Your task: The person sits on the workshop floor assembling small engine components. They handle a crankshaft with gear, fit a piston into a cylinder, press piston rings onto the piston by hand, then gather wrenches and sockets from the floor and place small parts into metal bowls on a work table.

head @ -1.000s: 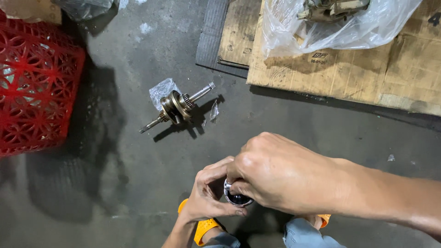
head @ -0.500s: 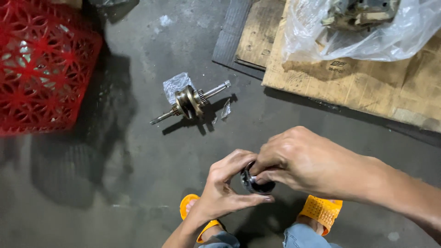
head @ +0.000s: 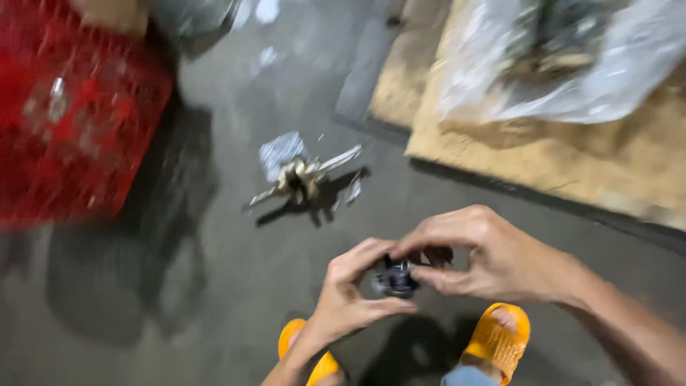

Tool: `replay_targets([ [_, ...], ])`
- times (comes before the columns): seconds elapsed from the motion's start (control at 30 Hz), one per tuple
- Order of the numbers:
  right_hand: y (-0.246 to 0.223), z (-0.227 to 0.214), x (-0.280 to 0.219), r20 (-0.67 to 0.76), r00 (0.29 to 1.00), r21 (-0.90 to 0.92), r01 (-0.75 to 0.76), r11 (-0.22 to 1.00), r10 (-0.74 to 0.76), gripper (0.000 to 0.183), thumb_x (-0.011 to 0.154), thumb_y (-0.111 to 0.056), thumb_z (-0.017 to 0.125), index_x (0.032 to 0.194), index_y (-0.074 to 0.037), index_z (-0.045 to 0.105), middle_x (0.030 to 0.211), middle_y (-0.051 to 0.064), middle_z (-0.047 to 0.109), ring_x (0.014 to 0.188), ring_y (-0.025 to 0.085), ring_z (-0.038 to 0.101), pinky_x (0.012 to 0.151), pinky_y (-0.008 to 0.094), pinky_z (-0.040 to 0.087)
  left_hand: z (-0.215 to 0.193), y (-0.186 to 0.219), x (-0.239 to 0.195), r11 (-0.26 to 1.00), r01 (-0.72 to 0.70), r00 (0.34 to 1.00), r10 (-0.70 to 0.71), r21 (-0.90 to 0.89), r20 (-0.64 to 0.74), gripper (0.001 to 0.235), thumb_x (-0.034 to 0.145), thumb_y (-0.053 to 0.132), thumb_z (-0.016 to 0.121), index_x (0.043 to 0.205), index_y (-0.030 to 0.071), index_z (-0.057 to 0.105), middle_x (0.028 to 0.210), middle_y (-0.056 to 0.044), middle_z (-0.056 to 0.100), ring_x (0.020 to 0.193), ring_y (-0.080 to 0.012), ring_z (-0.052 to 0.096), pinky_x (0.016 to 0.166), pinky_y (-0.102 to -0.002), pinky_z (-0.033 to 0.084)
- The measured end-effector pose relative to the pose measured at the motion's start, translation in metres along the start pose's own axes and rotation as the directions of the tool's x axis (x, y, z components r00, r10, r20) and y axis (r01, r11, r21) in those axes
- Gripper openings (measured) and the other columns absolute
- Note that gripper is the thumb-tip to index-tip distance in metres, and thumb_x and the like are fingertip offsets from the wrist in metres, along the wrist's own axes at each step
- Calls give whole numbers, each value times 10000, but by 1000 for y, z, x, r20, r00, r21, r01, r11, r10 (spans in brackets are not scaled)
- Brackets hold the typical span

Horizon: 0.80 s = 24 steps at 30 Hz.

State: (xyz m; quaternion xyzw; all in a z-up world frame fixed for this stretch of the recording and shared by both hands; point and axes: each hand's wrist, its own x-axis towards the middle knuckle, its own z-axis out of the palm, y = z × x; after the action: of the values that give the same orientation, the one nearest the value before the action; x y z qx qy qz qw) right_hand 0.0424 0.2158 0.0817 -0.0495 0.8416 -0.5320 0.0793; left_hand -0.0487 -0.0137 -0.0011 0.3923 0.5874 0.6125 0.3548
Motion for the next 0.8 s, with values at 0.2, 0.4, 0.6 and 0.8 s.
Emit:
replay_targets([
  [0.2, 41, 10, -48, -75, 910, 400, -347, 848, 407, 347, 809, -39, 749, 1153, -64, 715, 836, 34, 668, 709, 111, 577, 622, 293, 510, 20, -34, 27, 946, 296, 953, -301, -133, -22, 653, 651, 27, 919, 1250, -61, 673, 1068, -74, 682, 1025, -160, 650, 933, -277, 505],
  [0.4, 107, 28, -66, -307, 937, 237, -93, 967, 166, 180, 865, -104, 801, 1014, -21, 741, 911, 35, 732, 834, 144, 704, 741, 345, 567, 49, -46, 61, 879, 428, 901, -434, -211, 22, 657, 757, 16, 828, 1359, 1, 565, 1180, -74, 679, 1018, -159, 644, 872, -271, 533],
  [0.6, 150, -161, -51, -689, 499, 186, -578, 794, 525, 240, 915, -207, 721, 1145, -167, 775, 1111, 30, 785, 847, 266, 693, 794, 400, 549, 6, -84, 44, 850, 490, 823, -524, -192, -218, 519, 897, 58, 654, 1406, 10, 565, 1327, -95, 681, 1146, -176, 687, 949, -322, 582],
  [0.8, 390, -317, -87, -817, 566, -424, -462, 779, -110, 261, 935, 0, 656, 1171, 5, 766, 1092, 187, 768, 1006, 265, 749, 927, 387, 564, -47, -142, -25, 767, 603, 615, -623, -222, -483, 291, 951, 87, 674, 1210, -34, 723, 1082, -127, 798, 1002, -210, 738, 898, -322, 586],
])
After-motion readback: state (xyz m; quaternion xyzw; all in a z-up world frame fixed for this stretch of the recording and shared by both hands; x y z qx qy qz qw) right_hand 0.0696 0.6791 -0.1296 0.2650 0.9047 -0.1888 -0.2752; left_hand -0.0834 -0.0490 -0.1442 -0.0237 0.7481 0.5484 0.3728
